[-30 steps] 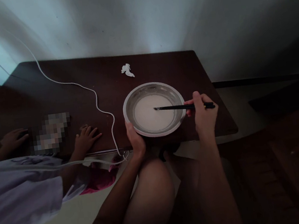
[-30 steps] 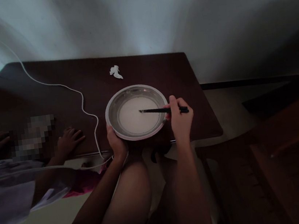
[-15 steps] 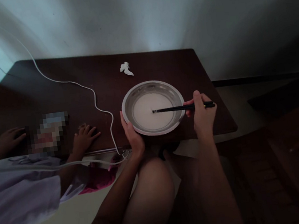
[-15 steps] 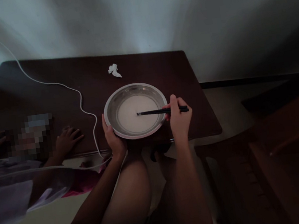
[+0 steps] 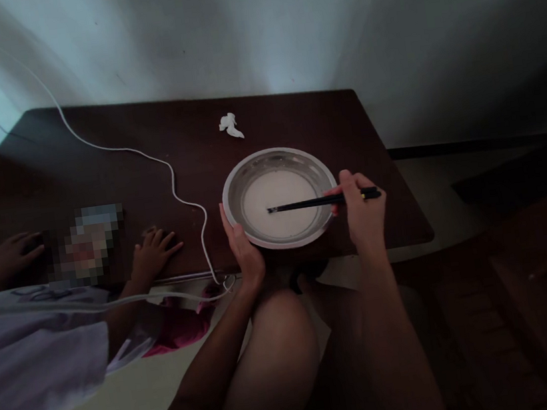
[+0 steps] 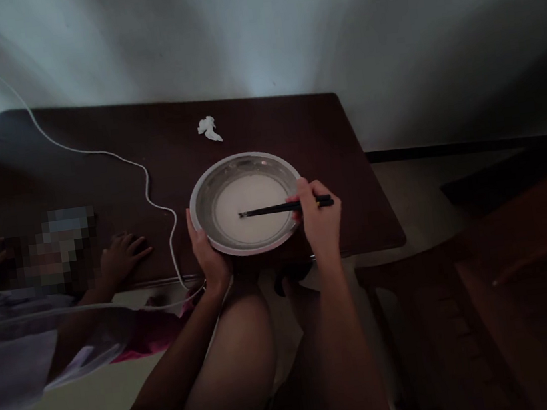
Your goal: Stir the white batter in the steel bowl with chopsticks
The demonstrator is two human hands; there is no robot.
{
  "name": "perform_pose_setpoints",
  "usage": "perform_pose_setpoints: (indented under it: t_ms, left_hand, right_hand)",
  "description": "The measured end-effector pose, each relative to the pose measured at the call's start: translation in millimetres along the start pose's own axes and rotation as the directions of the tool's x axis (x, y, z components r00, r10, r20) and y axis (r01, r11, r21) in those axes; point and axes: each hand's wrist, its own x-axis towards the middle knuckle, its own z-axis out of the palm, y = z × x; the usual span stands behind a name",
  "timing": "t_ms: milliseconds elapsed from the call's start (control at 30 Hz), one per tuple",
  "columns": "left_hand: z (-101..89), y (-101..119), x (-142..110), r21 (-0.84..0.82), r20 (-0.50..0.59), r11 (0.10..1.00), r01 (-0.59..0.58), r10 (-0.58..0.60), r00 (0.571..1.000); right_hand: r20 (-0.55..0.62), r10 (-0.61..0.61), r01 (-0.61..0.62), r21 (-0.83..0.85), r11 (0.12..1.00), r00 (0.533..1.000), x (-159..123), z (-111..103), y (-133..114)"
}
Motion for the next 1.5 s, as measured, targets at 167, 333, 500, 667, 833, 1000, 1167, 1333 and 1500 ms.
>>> perform_pose_setpoints:
  t_ms: [167, 333, 500, 667, 833, 1000, 1167, 1333, 1500]
  left_hand:
    - [-1.0, -1, -1, 0.04, -0.007, 0.999, -0.006, 0.006, 1.0]
    - [-1.3, -2, -1, 0.026, 0.001, 1.0, -0.012, 0.012, 1.0]
    - [-0.7, 0, -2, 0.052, -0.006, 0.999, -0.012, 0.012, 1.0]
    - [-0.6, -2, -3, 0.046, -0.006, 0.999, -0.026, 0.026, 1.0]
    - [-0.2, -3, -2, 0.041, -0.006, 0.999, -0.025, 0.025, 1.0]
    - [0.9, 0, -2, 0.05, -0.013, 0.999, -0.003, 0.004, 1.0]
    - [1.2, -1, -2, 0.029, -0.008, 1.0, -0.006, 0.006, 1.0]
    - [1.1, -1, -2, 0.026, -0.01, 1.0, -0.007, 0.007, 1.0]
    - [0.9, 2, -2, 0.046, -0.009, 0.999, -0.002, 0.003, 1.0]
  right_hand:
    - [-0.01, -0.017, 0.017, 0.01, 1.0, 1.0, 1, 4, -1]
    - [-0.158, 0.001, -0.002, -0.007, 1.0, 0.987, -1, -3, -5]
    - [-0.002, -0.023, 0.023, -0.012, 1.0, 1.0, -3, 7, -2]
    - [-0.13, -0.036, 0.032, -0.032, 0.999, 0.991, 0, 2, -3]
    - [-0.067, 0.009, -0.011, -0.021, 1.0, 0.998, -1, 1, -3]
    - [-0.043, -0.035, 0.033, -0.031, 0.999, 0.998, 0, 6, -3]
    - [-0.182, -0.011, 0.007, -0.019, 1.0, 0.983, 1, -1, -4]
    - [-0.017, -0.01, 0.01, -0.012, 1.0, 1.0, -2, 7, -4]
    - [-0.125, -0.053, 0.047, -0.055, 0.997, 0.991, 0, 3, -5]
